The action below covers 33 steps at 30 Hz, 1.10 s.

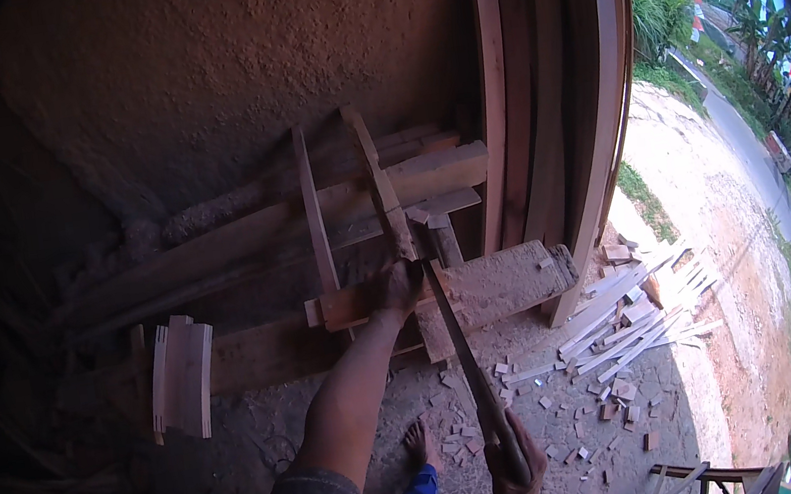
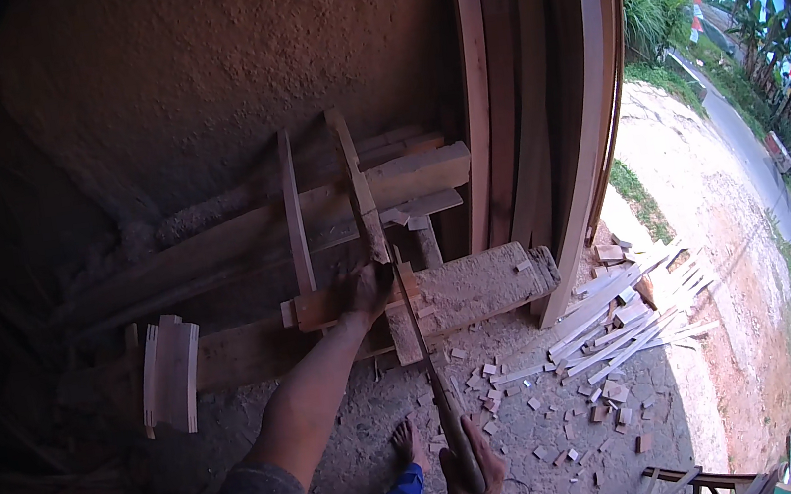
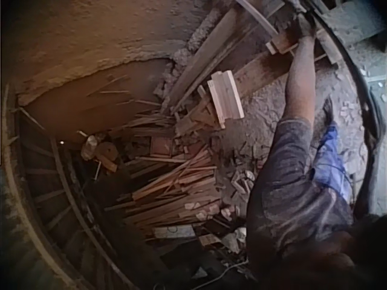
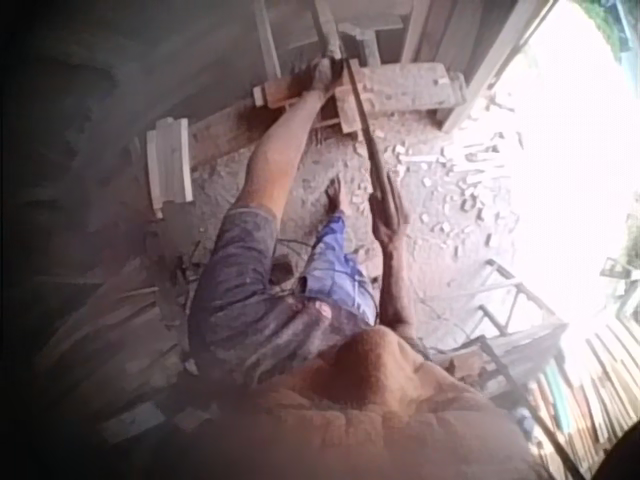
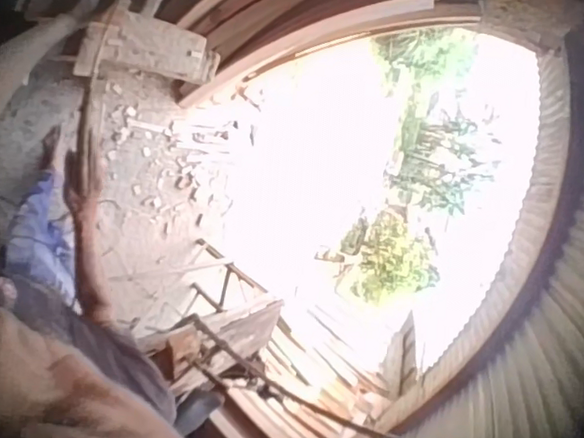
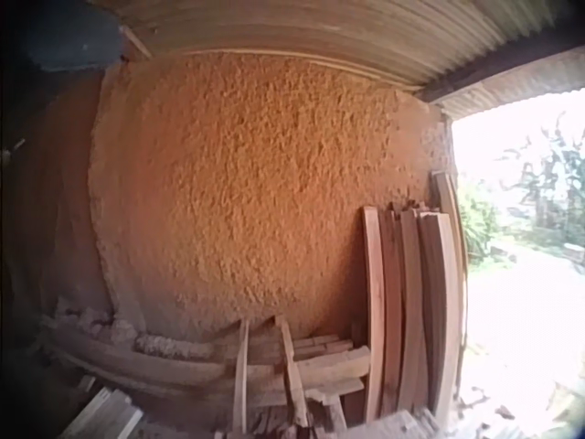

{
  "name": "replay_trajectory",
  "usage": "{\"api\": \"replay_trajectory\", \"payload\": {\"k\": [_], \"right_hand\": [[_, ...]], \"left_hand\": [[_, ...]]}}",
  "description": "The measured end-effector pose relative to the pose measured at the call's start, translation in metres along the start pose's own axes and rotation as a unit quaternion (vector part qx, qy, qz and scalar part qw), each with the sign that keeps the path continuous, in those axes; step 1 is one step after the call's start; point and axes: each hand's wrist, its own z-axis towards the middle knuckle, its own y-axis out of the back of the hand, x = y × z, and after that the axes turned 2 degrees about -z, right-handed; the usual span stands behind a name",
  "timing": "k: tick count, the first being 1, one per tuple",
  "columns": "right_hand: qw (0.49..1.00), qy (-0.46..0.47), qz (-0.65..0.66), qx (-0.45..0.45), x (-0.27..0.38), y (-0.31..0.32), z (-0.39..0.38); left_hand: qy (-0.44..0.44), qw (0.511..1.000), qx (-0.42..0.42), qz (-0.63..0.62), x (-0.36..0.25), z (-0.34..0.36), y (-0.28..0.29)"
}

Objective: The person saws a piece of wood by hand on a wooden support structure and sets the cut piece aside.

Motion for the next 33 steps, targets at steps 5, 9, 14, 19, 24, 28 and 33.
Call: {"api": "replay_trajectory", "payload": {"k": [5,9,14,19,24,28,33], "right_hand": [[0.996,0.003,-0.093,0.014,-0.014,0.028,-0.056],[1.000,-0.012,0.011,0.010,-0.005,-0.003,0.011],[0.997,-0.044,0.066,-0.013,-0.004,-0.002,0.018],[0.999,0.016,0.012,-0.034,0.002,0.011,0.012],[0.996,-0.059,0.061,0.001,-0.015,0.004,0.008],[0.989,-0.110,0.099,0.014,-0.021,0.001,0.002],[0.999,-0.002,0.032,-0.010,-0.018,0.002,0.003]], "left_hand": [[-0.034,0.999,-0.013,0.011,-0.001,-0.005,0.003],[-0.035,0.999,-0.019,0.002,-0.007,-0.005,0.010],[-0.011,1.000,0.004,0.009,-0.013,0.000,0.016],[0.044,0.998,0.026,-0.036,-0.007,0.000,0.014],[0.042,0.999,0.027,-0.022,-0.006,-0.001,0.012],[0.040,0.998,0.022,-0.039,-0.009,-0.001,0.012],[0.014,1.000,0.003,-0.014,-0.017,0.000,0.016]]}}
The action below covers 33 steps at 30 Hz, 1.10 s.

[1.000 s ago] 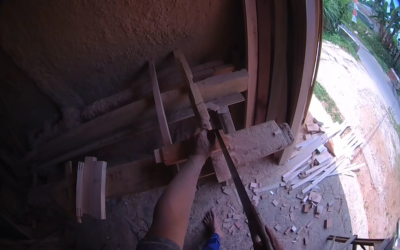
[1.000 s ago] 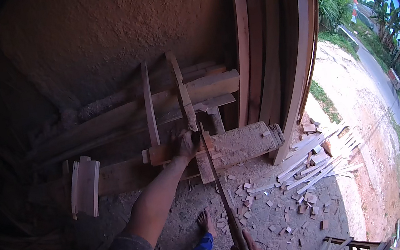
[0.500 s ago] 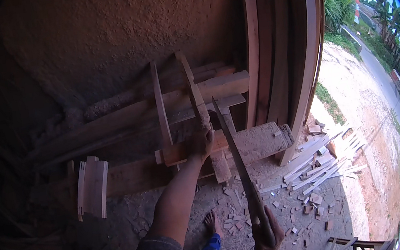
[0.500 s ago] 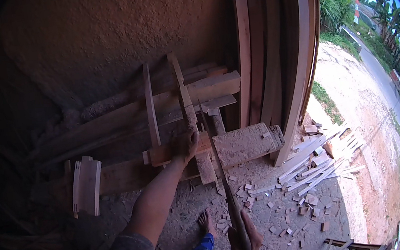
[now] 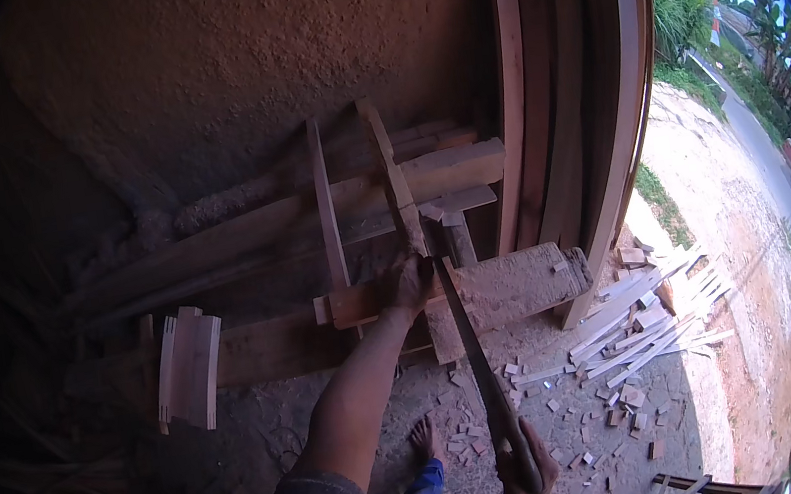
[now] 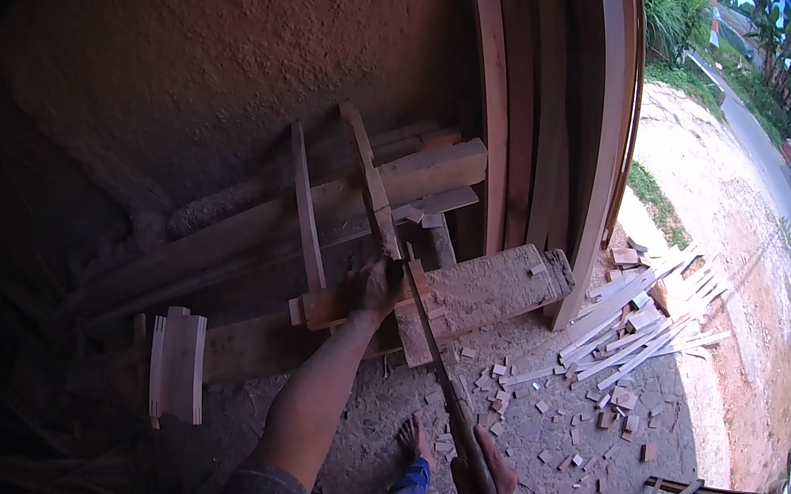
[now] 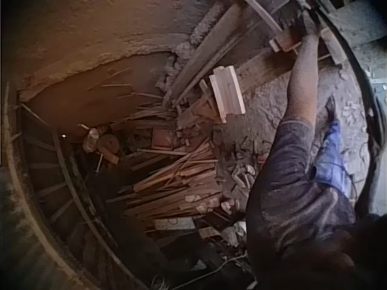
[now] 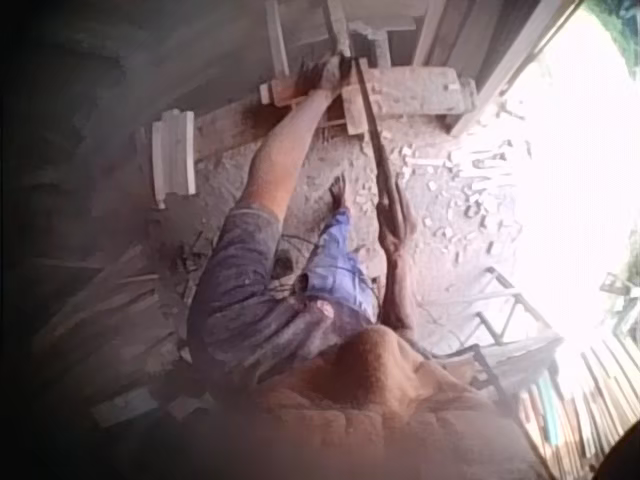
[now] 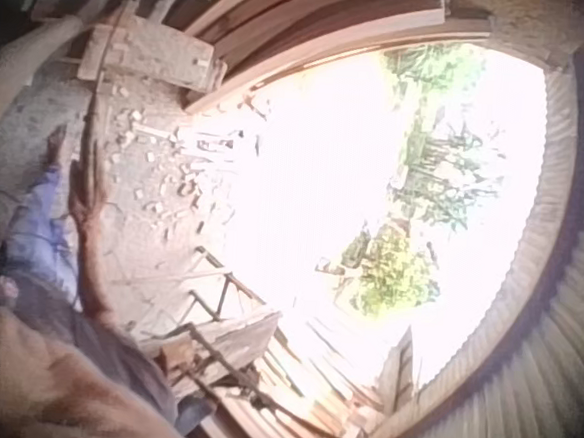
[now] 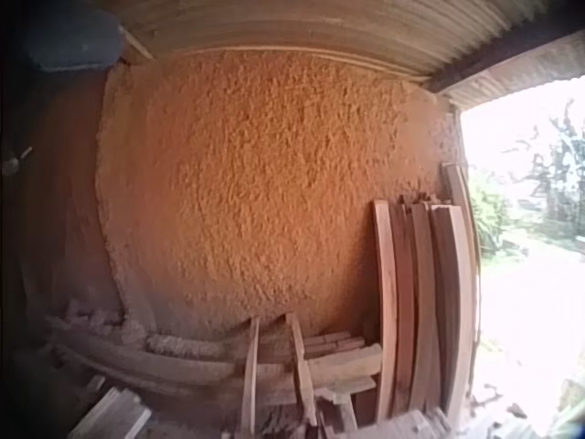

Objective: The person saws a piece of wood by hand on a wooden support structure and sets the cut piece aside.

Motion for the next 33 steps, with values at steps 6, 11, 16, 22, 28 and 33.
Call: {"api": "replay_trajectory", "payload": {"k": [6,11,16,22,28,33], "right_hand": [[0.999,-0.035,0.021,0.035,0.009,-0.007,0.024],[1.000,0.017,0.000,0.013,-0.012,0.018,-0.015],[0.998,-0.044,0.013,0.043,0.001,-0.003,0.030],[0.999,0.014,-0.030,0.024,-0.011,0.021,-0.015],[0.999,-0.011,-0.024,0.036,-0.008,-0.004,0.023],[0.999,-0.020,0.042,0.015,-0.015,-0.023,0.038]], "left_hand": [[0.000,1.000,-0.007,0.016,0.015,0.007,-0.006],[-0.008,0.999,-0.007,0.035,0.009,0.001,-0.006],[0.023,0.999,0.025,0.031,0.008,0.005,-0.006],[-0.031,0.998,-0.023,0.057,0.021,0.002,-0.011],[-0.030,0.999,-0.012,0.033,0.024,0.006,-0.021],[-0.049,0.997,-0.022,0.053,0.034,0.005,-0.026]]}}
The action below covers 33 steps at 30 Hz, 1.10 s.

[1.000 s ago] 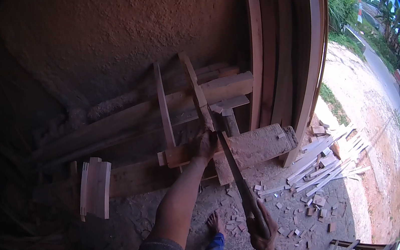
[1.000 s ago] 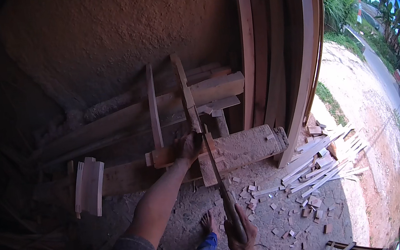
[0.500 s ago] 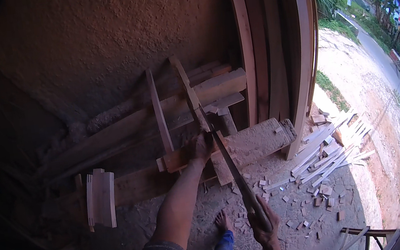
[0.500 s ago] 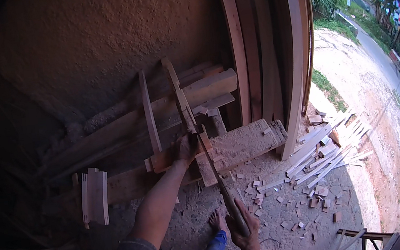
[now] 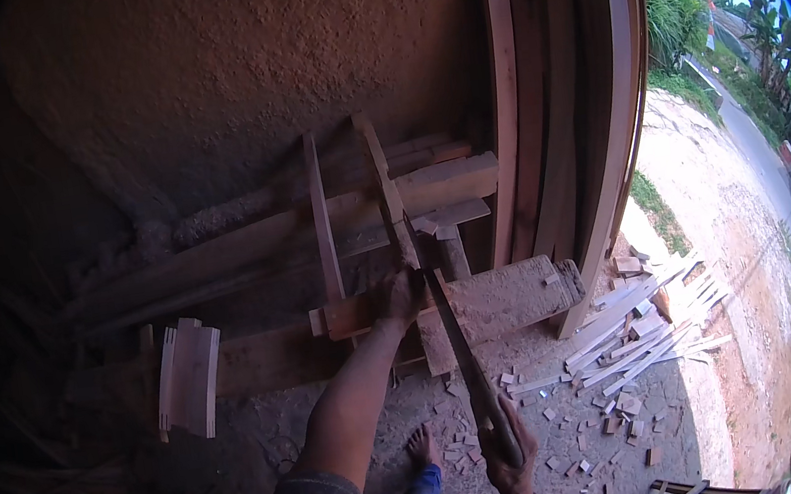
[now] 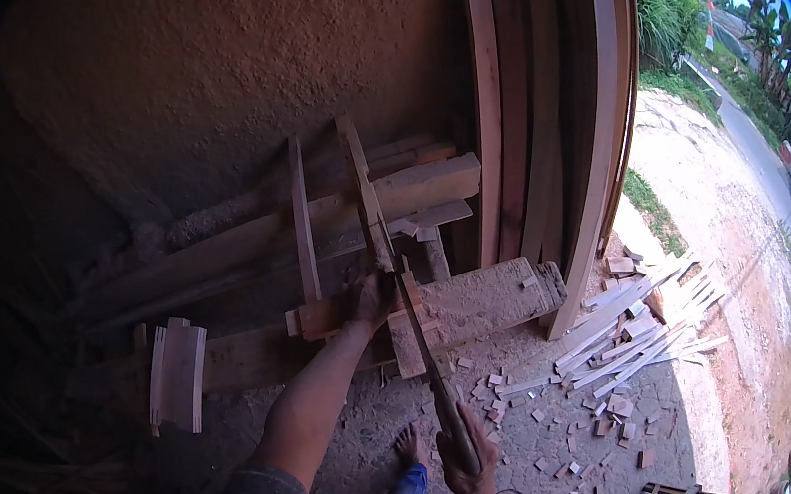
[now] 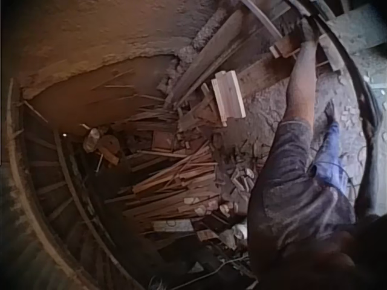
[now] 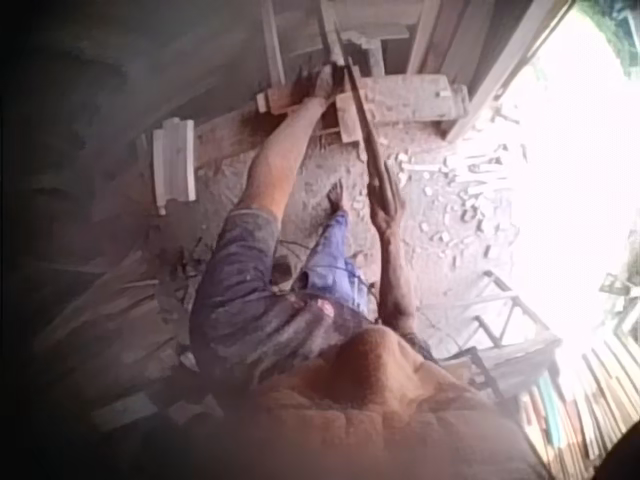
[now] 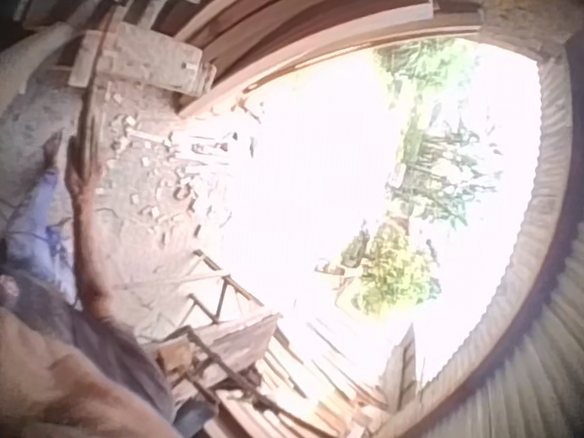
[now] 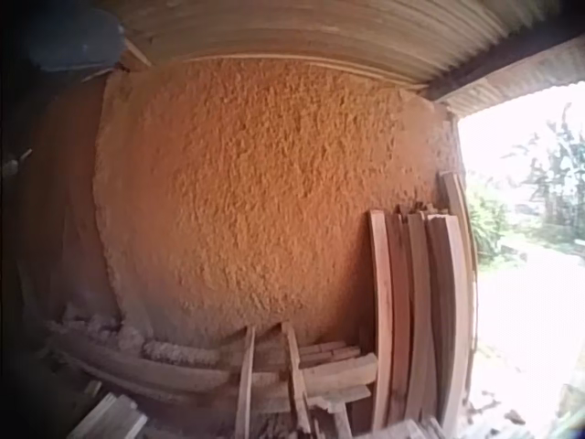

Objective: The person saws a piece of wood by hand on a wooden support structure and sets the cut piece aside.

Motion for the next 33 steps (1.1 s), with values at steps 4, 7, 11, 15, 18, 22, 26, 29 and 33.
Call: {"api": "replay_trajectory", "payload": {"k": [4,7,11,15,18,22,26,29,33], "right_hand": [[0.993,0.003,-0.110,0.028,-0.005,0.048,-0.079],[0.989,0.008,-0.138,0.047,0.012,0.048,-0.074],[0.999,0.002,-0.043,0.018,0.013,-0.003,0.010],[0.999,0.012,-0.026,0.016,0.006,-0.011,0.018],[1.000,-0.002,0.011,0.008,0.012,-0.011,0.019],[1.000,-0.012,0.005,0.017,0.014,-0.014,0.020],[0.999,-0.009,-0.029,0.013,0.013,0.002,-0.006],[0.991,0.013,-0.130,0.021,-0.003,0.039,-0.070],[0.977,0.017,-0.202,0.059,0.000,0.049,-0.081]], "left_hand": [[0.027,0.999,-0.015,-0.016,-0.016,-0.002,0.016],[0.017,1.000,0.013,0.002,-0.022,0.002,0.025],[0.058,0.995,0.078,-0.034,-0.024,0.006,0.034],[0.034,0.998,0.044,0.006,-0.016,0.002,0.019],[-0.041,0.997,-0.029,0.062,-0.027,0.004,0.023],[-0.019,0.999,0.009,0.035,-0.006,0.000,0.011],[-0.015,1.000,0.011,0.025,-0.003,-0.002,0.009],[0.002,1.000,-0.030,0.005,-0.016,-0.001,0.008],[0.035,0.999,-0.005,-0.023,-0.018,0.000,0.010]]}}
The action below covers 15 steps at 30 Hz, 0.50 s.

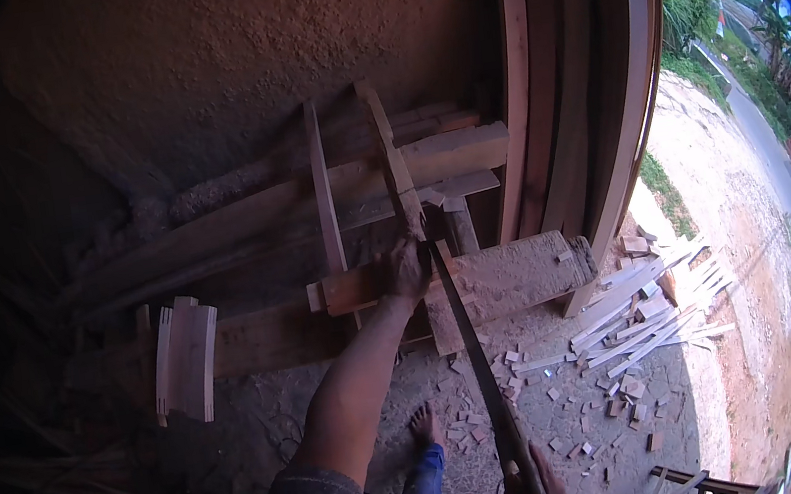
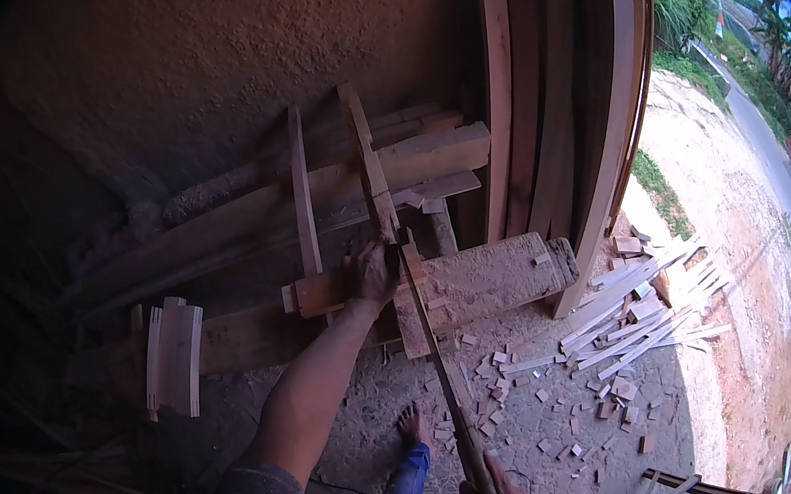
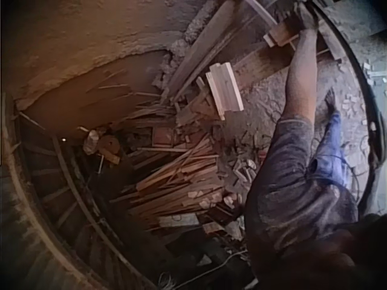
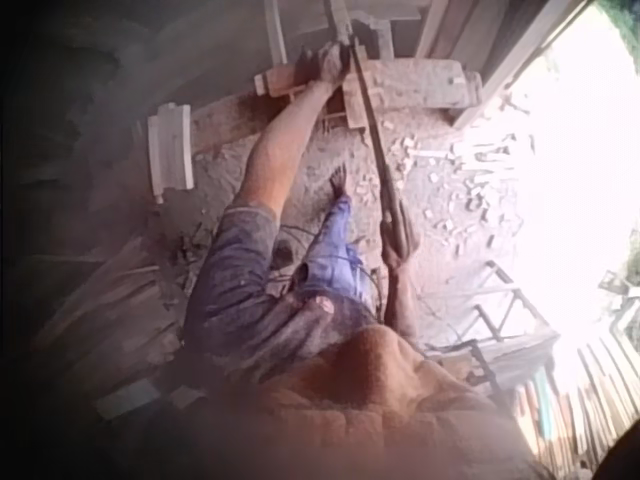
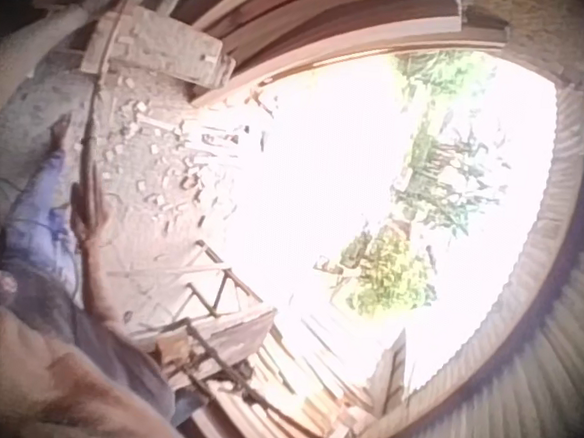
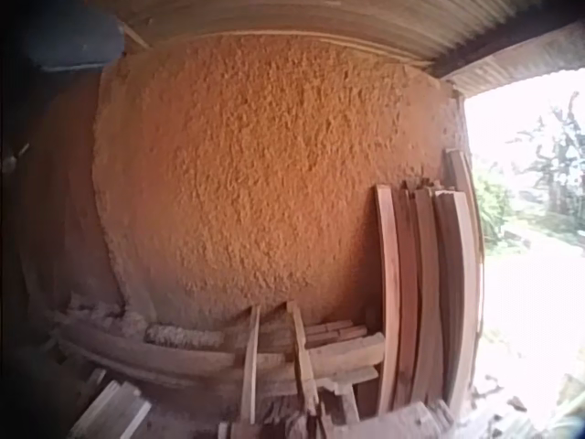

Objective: The person saws a piece of wood by hand on a wooden support structure and sets the cut piece aside.

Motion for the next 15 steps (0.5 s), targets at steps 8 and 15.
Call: {"api": "replay_trajectory", "payload": {"k": [8,15], "right_hand": [[0.982,-0.026,0.186,-0.025,0.017,-0.039,0.082],[0.986,-0.005,0.157,-0.057,0.013,-0.019,0.033]], "left_hand": [[0.002,0.999,0.042,0.014,0.020,0.009,0.000],[0.009,0.997,0.072,0.022,0.000,0.001,0.010]]}}
